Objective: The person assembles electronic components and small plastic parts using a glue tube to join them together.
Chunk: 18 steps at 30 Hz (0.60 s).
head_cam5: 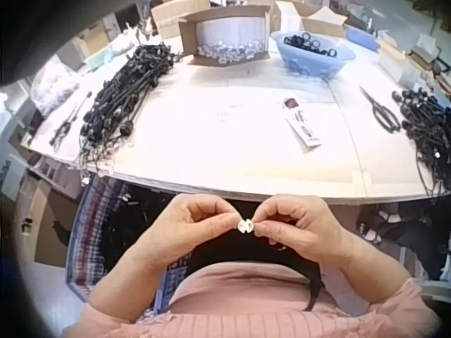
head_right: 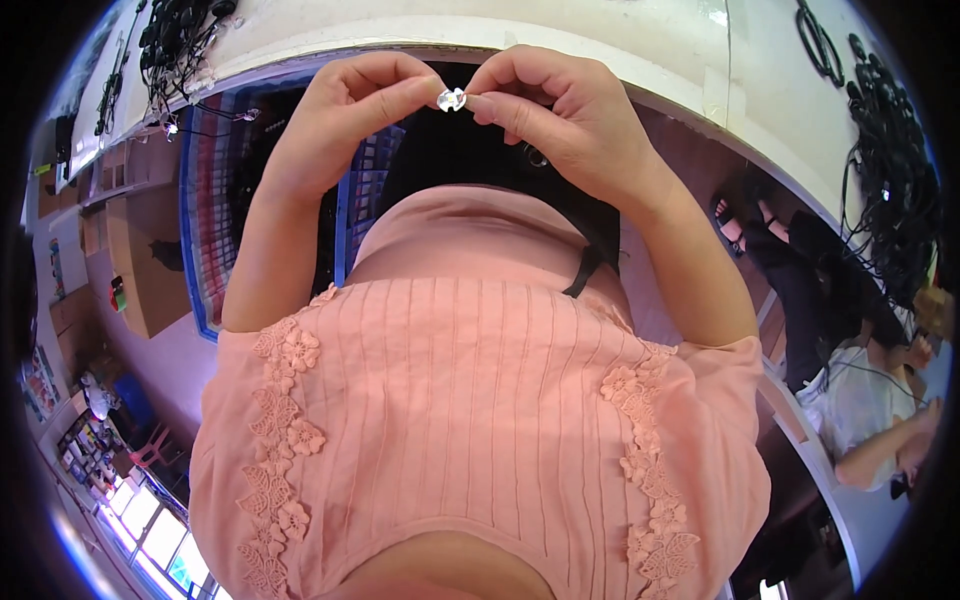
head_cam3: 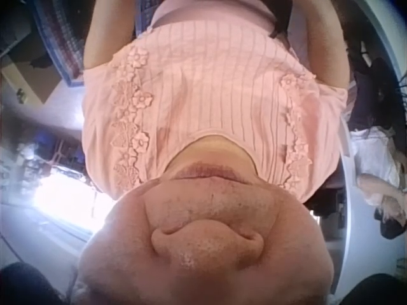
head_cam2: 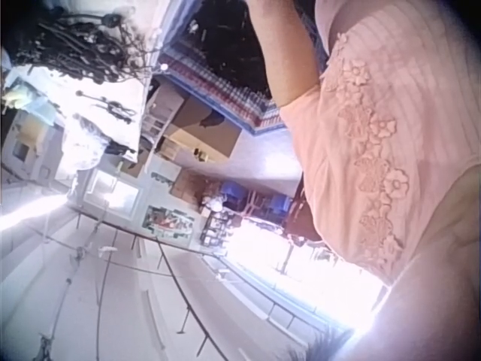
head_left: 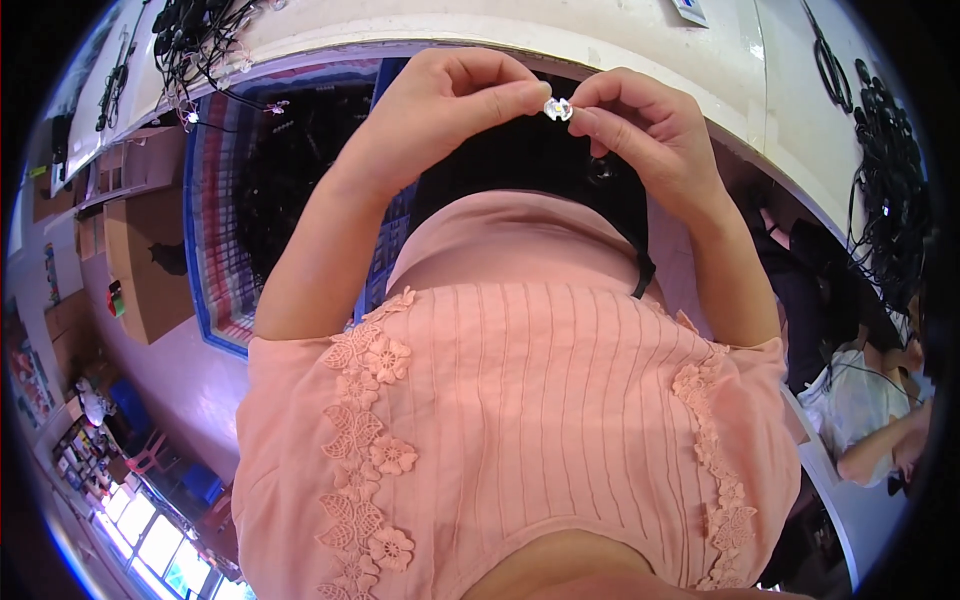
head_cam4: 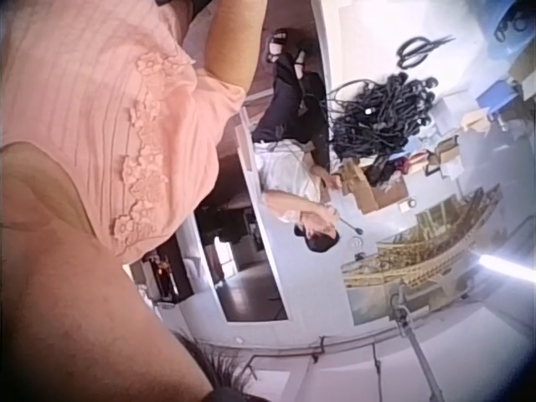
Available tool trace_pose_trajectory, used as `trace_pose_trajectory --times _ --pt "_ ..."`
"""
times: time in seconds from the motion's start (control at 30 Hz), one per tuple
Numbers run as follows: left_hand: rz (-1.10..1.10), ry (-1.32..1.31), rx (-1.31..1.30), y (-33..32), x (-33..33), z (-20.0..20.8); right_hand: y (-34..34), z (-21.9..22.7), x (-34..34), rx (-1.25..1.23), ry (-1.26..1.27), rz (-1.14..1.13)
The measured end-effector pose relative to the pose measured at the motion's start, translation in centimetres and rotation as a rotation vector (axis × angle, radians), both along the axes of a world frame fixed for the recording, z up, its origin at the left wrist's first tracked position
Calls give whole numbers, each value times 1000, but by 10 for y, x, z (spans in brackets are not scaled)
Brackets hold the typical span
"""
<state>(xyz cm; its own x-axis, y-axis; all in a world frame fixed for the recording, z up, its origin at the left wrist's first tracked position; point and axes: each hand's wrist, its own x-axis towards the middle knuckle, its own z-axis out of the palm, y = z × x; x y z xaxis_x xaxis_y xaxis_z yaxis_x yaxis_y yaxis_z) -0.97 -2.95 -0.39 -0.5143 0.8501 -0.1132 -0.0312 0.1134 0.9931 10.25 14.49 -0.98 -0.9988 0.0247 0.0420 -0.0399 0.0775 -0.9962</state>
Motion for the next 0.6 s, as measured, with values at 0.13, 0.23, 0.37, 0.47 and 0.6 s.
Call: trace_pose_trajectory --times 0.13,0.23,0.37,0.47,0.6 --pt "-113 -86 -66 2 -2 6 0 2 -1 63 -3 26" --pt "-107 -151 -42 2 -1 1 0 2 -2 82 17 21" --pt "-46 -202 31 3 2 -7 -2 -1 -2 43 57 -35" --pt "22 -216 63 5 6 -11 0 -10 -1 76 156 -77" --pt "114 -261 70 8 7 -17 1 -13 -2 610 545 -131"
